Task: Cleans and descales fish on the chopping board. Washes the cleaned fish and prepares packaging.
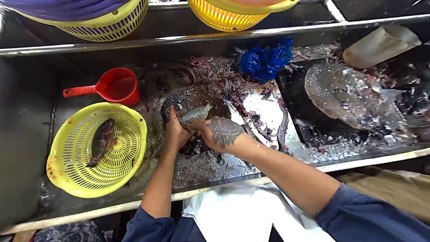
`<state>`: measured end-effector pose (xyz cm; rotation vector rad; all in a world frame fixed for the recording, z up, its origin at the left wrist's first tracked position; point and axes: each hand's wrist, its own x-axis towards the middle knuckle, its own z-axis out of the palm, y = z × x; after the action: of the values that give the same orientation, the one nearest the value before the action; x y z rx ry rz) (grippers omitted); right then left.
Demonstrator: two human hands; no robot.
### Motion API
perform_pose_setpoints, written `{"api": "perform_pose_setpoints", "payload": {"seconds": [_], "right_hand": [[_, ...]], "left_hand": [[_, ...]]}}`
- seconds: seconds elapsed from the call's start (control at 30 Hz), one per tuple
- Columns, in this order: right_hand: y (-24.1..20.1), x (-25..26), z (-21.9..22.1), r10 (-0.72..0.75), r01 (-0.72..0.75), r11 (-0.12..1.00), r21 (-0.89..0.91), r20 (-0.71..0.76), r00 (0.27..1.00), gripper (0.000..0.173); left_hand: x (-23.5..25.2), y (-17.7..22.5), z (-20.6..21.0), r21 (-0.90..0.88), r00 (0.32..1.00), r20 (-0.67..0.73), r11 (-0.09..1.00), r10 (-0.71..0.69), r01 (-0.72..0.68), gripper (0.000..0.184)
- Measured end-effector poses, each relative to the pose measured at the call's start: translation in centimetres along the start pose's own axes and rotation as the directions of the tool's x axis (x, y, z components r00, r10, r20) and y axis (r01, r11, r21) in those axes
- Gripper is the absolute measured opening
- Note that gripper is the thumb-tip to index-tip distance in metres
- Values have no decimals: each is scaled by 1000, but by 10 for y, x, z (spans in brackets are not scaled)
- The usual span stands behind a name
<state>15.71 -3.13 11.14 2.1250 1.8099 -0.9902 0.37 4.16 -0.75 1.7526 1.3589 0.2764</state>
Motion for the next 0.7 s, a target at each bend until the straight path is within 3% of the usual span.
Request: {"api": "perform_pose_setpoints", "payload": {"seconds": [0.1,0.2,0.27,0.4,0.53,0.6,0.7], "right_hand": [[5,4,1,67,-69,997,-26,-83,994,46],[-6,-14,6,65,-69,996,-56,-74,995,51],[-1,-9,8,91,-97,995,-37,-126,988,51],[-8,-18,6,60,-67,996,-51,-123,991,54],[29,0,-3,114,-108,993,39,-217,969,48],[49,19,-5,185,-169,982,90,-233,955,49],[60,36,41,261,-187,950,249,-312,914,52]], "left_hand": [[0,4,-2,-36,999,-33,999,8,-9,127],[1,11,-8,-10,998,-33,999,-45,45,127],[2,14,-9,-6,999,-51,1000,-3,2,126],[1,31,-13,98,999,-26,995,-28,30,129],[-1,26,-8,68,993,-85,995,79,-73,127],[2,23,-3,103,984,-110,987,138,-127,119],[5,16,7,-31,987,-99,991,124,-127,82]]}}
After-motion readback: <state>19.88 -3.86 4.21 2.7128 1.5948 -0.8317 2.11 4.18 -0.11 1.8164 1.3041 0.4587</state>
